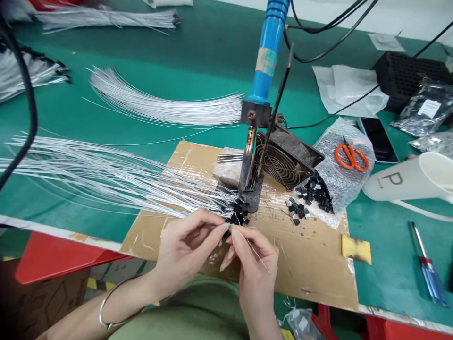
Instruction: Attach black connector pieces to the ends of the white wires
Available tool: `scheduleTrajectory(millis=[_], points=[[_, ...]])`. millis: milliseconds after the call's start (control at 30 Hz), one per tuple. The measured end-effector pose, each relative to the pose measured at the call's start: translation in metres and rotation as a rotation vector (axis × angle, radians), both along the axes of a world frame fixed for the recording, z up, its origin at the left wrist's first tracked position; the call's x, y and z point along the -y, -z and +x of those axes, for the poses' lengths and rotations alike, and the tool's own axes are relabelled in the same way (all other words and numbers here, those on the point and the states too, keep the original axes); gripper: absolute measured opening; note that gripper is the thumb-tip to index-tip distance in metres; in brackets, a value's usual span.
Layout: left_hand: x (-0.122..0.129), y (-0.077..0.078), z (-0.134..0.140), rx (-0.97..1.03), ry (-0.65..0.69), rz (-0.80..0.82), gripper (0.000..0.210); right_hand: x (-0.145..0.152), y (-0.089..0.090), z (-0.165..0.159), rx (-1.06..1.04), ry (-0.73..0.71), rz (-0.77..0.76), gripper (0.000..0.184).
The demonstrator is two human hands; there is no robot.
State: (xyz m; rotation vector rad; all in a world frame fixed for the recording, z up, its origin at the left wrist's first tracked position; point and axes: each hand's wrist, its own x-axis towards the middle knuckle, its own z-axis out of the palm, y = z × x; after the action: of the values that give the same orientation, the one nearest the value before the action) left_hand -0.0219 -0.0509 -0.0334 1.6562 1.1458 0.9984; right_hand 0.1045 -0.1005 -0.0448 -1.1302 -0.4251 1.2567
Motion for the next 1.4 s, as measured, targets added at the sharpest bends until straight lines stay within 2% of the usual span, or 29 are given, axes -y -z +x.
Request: scheduleTrajectory(millis=[67,100,233,267,333,467,700,900,1033,1133,1267,1400], points=[[-0.002,0.001,-0.001,0.012,-0.016,-0.060,0.013,0.004,0.003,0.013,0.135,0.035,-0.004,0.013],[-0.003,0.001,-0.001,0.012,-0.023,-0.089,0.013,0.007,0.004,0.024,0.280,0.086,-0.011,0.014],[-0.007,-0.002,-0.004,0.028,-0.021,-0.190,0.010,0.014,0.012,0.078,1.039,0.388,-0.178,0.032],[-0.008,-0.003,-0.004,0.036,-0.014,-0.202,0.010,0.015,0.014,0.091,1.186,0.393,-0.227,0.037],[-0.010,-0.006,-0.003,0.045,-0.006,-0.202,0.011,0.014,0.019,0.111,1.411,0.296,-0.245,0.044],[-0.011,-0.012,-0.002,0.026,0.008,-0.167,0.012,0.011,0.024,0.123,1.653,0.160,-0.079,0.038],[-0.010,-0.014,-0.003,-0.007,0.038,-0.100,0.014,0.010,0.024,0.120,1.733,0.112,-0.016,0.027],[-0.013,-0.014,-0.003,-0.033,-0.005,-0.088,0.012,0.016,0.017,0.111,1.816,0.105,0.182,0.011],[-0.015,-0.016,-0.002,-0.037,-0.027,-0.098,0.012,0.018,0.013,0.108,1.627,0.172,0.088,0.010],[-0.016,-0.018,-0.001,-0.047,-0.031,-0.105,0.013,0.014,0.013,0.111,1.502,0.118,0.062,0.012],[-0.016,-0.020,0.001,-0.049,-0.041,-0.101,0.013,0.013,0.015,0.114,1.516,0.023,0.056,0.020],[-0.018,-0.021,0.002,-0.058,-0.050,-0.098,0.013,0.023,0.021,0.114,1.456,0.070,-0.080,0.025]])
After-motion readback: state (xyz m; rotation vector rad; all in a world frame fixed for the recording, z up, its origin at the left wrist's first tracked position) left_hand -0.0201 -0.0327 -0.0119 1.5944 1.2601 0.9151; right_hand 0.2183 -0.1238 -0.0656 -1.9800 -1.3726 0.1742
